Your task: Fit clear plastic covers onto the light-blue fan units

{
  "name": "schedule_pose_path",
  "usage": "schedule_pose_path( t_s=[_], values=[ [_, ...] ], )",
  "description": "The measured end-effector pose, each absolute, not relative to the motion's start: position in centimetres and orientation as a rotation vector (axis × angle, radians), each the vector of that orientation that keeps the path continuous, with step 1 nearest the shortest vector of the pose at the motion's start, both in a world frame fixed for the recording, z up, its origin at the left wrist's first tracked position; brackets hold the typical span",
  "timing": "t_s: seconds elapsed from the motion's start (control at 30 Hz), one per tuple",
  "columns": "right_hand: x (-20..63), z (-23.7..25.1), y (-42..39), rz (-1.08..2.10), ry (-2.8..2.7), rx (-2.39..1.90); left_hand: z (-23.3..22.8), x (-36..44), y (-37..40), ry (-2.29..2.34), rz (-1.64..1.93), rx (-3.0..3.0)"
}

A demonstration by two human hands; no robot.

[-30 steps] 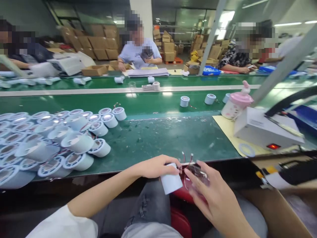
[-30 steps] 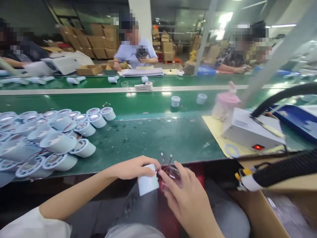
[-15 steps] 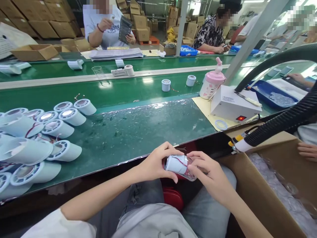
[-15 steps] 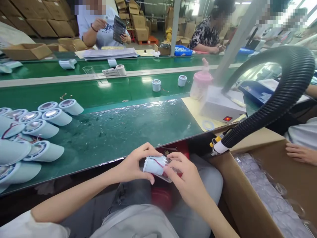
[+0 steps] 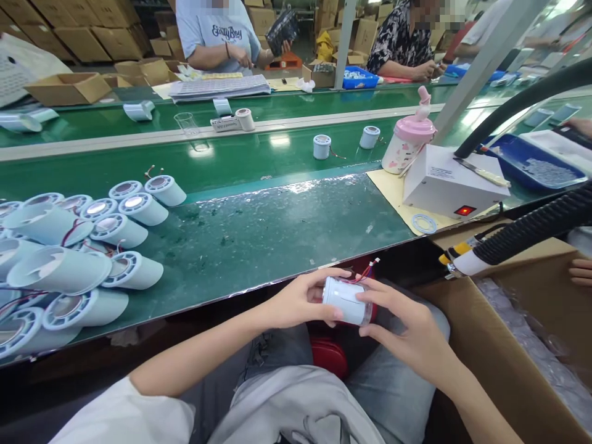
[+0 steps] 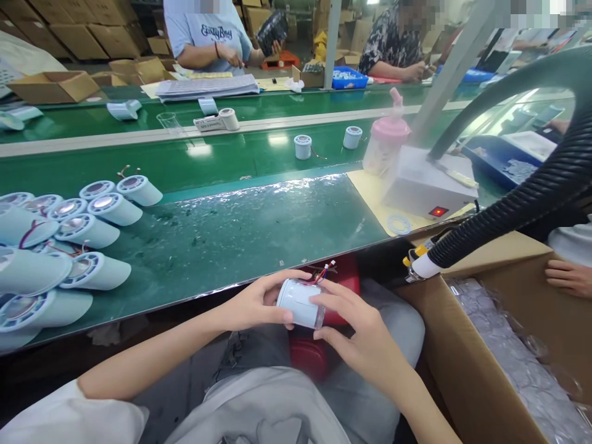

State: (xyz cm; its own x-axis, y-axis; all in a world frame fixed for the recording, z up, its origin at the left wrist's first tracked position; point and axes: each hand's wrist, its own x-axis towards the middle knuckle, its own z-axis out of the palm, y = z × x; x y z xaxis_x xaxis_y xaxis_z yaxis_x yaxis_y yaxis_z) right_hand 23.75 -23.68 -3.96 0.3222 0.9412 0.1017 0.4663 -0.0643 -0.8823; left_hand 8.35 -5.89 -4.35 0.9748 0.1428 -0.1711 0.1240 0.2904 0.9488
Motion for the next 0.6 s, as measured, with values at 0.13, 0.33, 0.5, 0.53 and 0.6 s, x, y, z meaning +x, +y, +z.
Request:
schedule_pose_path(
  t_s=[0.13,0.33,0.5,0.53,0.6],
  values=[
    [23.6,-4.3,-24.4,0.659,-1.325,-1.681,-3.7,8.1,-5.9,0.199,-0.004,1.378],
    [23.6,-4.0,-24.5,0.810,-1.179,-1.585,-2.8,7.8,-5.6,0.087,0.104,1.600],
    [23.6,-3.6,-24.6,0.901,-1.115,-1.537,-2.9,7.7,-5.5,0.012,0.146,1.666],
    [23.6,-3.6,-24.6,0.920,-1.096,-1.532,-2.9,7.7,-5.5,0.011,0.146,1.675],
    [23.6,-3.5,-24.6,0.961,-1.053,-1.515,-2.8,7.7,-5.6,0.023,0.140,1.698]
  ],
)
